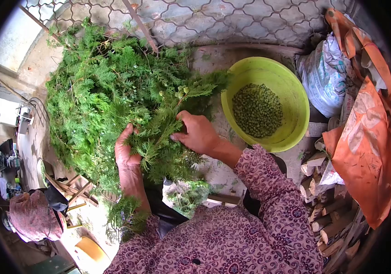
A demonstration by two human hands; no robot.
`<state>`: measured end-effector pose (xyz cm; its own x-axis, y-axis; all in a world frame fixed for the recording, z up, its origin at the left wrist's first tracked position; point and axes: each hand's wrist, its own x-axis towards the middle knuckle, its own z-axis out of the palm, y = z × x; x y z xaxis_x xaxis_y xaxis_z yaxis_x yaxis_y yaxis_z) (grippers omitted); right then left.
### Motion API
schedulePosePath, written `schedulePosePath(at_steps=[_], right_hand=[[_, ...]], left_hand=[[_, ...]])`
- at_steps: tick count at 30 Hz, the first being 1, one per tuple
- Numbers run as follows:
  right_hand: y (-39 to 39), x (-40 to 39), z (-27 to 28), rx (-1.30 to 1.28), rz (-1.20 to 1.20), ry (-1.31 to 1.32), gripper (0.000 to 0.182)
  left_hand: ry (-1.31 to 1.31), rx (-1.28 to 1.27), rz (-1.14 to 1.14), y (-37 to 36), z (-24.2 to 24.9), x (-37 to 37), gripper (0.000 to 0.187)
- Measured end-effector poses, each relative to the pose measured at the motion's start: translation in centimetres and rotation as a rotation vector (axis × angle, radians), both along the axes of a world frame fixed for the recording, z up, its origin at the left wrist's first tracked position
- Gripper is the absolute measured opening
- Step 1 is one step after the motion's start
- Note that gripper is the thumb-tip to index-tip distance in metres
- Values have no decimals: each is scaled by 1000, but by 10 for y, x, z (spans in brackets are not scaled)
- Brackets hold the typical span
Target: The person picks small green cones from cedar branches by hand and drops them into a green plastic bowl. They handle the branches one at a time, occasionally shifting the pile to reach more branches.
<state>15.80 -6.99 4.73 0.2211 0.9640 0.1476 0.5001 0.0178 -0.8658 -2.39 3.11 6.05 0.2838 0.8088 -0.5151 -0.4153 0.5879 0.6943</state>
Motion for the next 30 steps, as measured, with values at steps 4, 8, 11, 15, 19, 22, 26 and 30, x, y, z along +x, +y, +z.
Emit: schedulePosePath(at_steps=[4,8,11,15,19,22,26,30], right_hand=[[-2,-6,3,-52,9,-36,36],[0,-4,-16,125,56,-39,24],[5,-6,-35,52,82,44,20],[4,-6,-17,-151,117,17,15],[-4,6,13,-327,224,688,15],[-12,18,36,-318,413,903,19],[-22,48,56,-237,344,971,22],[-28,94,43,64,-138,566,15]], left_hand=[[8,61,-45,0,-3,2,19],[27,47,-4,-1,-2,3,19],[162,157,-17,-11,14,13,19],[67,124,-74,-2,-2,7,19],[-17,57,-16,10,-17,-3,22],[-8,34,16,6,-12,1,31],[221,126,124,0,3,4,32],[-160,14,58,11,2,-10,14]])
